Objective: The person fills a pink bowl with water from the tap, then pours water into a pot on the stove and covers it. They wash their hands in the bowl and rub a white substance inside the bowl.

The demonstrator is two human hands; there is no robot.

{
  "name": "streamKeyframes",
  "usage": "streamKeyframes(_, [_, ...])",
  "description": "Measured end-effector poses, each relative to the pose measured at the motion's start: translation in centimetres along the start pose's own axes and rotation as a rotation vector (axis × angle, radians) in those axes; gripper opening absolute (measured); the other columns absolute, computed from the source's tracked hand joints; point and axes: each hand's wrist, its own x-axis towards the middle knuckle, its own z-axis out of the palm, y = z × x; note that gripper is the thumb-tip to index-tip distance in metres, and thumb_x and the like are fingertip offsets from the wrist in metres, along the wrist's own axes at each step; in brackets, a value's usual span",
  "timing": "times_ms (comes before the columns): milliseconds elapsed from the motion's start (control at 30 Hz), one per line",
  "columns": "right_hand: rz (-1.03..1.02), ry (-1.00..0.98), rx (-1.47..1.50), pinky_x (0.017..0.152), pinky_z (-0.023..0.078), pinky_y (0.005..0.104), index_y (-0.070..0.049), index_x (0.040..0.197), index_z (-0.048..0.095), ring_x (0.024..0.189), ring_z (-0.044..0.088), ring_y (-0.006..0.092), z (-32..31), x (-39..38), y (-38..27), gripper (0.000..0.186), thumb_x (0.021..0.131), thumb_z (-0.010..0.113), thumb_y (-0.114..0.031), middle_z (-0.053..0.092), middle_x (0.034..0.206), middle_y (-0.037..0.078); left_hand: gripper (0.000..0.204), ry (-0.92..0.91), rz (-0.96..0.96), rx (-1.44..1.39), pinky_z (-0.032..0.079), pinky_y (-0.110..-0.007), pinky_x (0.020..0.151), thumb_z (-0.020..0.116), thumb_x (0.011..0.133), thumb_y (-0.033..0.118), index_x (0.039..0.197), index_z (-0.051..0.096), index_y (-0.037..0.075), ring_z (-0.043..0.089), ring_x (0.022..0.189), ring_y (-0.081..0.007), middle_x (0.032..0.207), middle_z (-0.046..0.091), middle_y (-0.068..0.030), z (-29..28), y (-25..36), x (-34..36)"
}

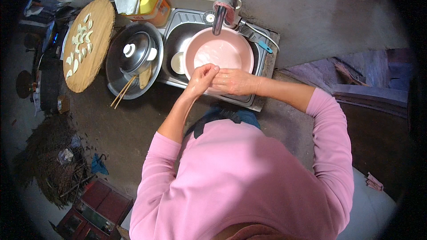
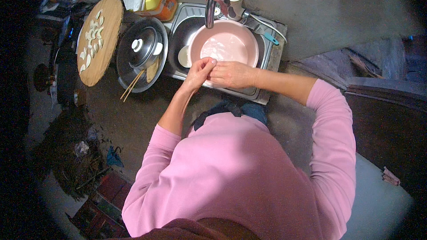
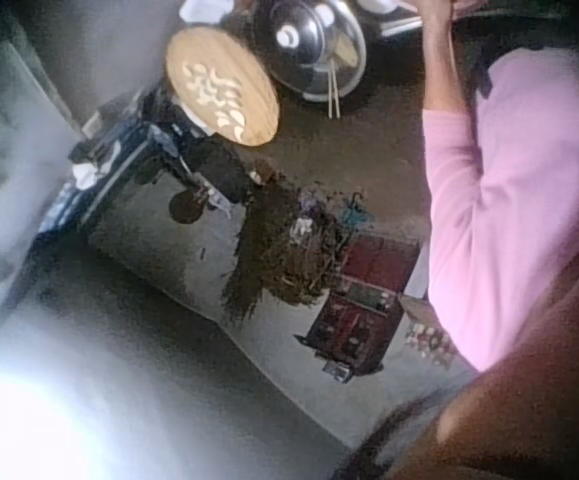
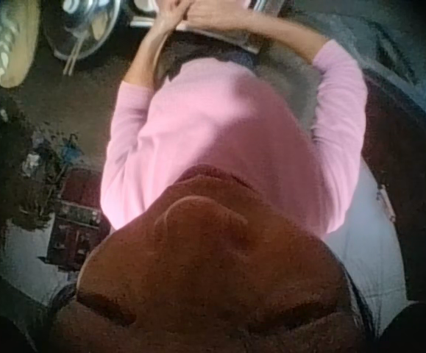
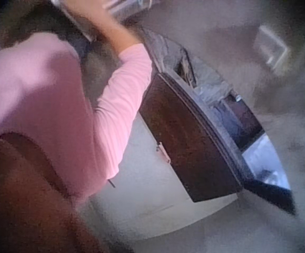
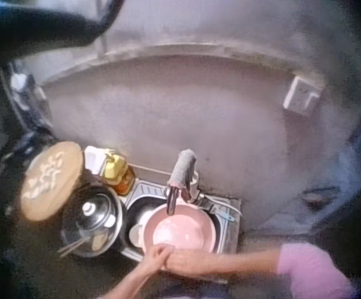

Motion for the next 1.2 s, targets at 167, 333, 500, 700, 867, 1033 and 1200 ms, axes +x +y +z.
streamKeyframes(167, [0.222,0.074,0.341,0.102,0.044,0.0365,-0.002,0.112,0.062,0.109,0.059,0.027,4.2,0.2,0.1,0.032,0.082,0.06,-0.014,0.064,0.107,0.014,0.028,0.192,-0.192,-0.174,0.045,-0.023,0.057,0.055,0.1,0.029,0.087,0.064,0.007,0.057,0.069,-0.0064,0.079,0.064,0.0013,-1.0,-5.6,2.1])
streamKeyframes(333, [1.36,0.642,1.04,0.106,0.041,0.0439,0.001,0.109,0.065,0.11,0.059,0.0361,17.9,-4.1,4.7,0.026,0.089,0.06,-0.016,0.065,0.112,0.021,0.023,0.566,-0.447,-0.572,0.046,-0.027,0.057,0.048,0.1,0.028,0.107,0.058,0.008,0.058,0.074,-0.0141,0.09,0.06,-0.0027,-2.8,-13.0,7.0])
streamKeyframes(500, [1.943,0.496,0.303,0.088,0.049,0.0483,0.0,0.103,0.068,0.095,0.065,0.0361,28.2,-9.1,6.5,0.053,0.095,0.044,-0.047,0.067,0.109,0.019,0.031,0.693,-0.624,-0.695,0.041,-0.031,0.05,0.047,0.101,0.041,0.096,0.05,0.011,0.046,0.063,-0.0144,0.078,0.047,-0.0013,-0.4,-16.8,8.8])
streamKeyframes(700, [1.368,1.305,2.015,0.111,0.036,0.0388,0.005,0.132,0.051,0.127,0.05,0.0277,21.1,0.3,1.6,0.038,0.102,0.045,-0.019,0.053,0.136,0.019,0.063,0.629,-0.575,-0.914,0.051,-0.041,0.091,0.034,0.102,0.054,0.129,0.052,0.0,0.061,0.106,-0.0296,0.123,0.059,-0.0164,-2.2,-19.7,12.2])
streamKeyframes(867, [1.7,1.102,1.634,0.109,0.031,0.0304,-0.001,0.144,0.041,0.134,0.04,0.0226,19.3,-3.2,6.4,0.052,0.103,0.044,-0.032,0.044,0.147,0.013,0.058,0.45,-0.41,-0.409,0.051,-0.043,0.071,0.037,0.1,0.055,0.109,0.057,0.001,0.057,0.079,-0.0257,0.087,0.059,-0.0092,-0.1,-17.9,15.4])
streamKeyframes(1033, [1.64,1.145,1.795,0.106,0.036,0.034,-0.008,0.146,0.038,0.13,0.042,0.0208,16.3,1.3,3.5,0.064,0.1,0.045,-0.051,0.038,0.151,0.009,0.061,0.268,-0.546,-0.461,0.048,-0.042,0.081,0.039,0.099,0.053,0.125,0.052,-0.001,0.056,0.089,-0.0241,0.098,0.059,-0.0083,0.8,-13.5,14.8])
streamKeyframes(1200, [1.769,1.162,1.694,0.091,0.045,0.0344,-0.014,0.143,0.043,0.118,0.049,0.018,17.4,-0.8,5.1,0.057,0.099,0.047,-0.05,0.051,0.132,0.004,0.068,0.078,-0.348,-0.333,0.033,-0.041,0.101,0.036,0.1,0.052,0.143,0.034,-0.001,0.041,0.116,-0.0274,0.127,0.042,-0.0133,3.4,-14.6,14.4])
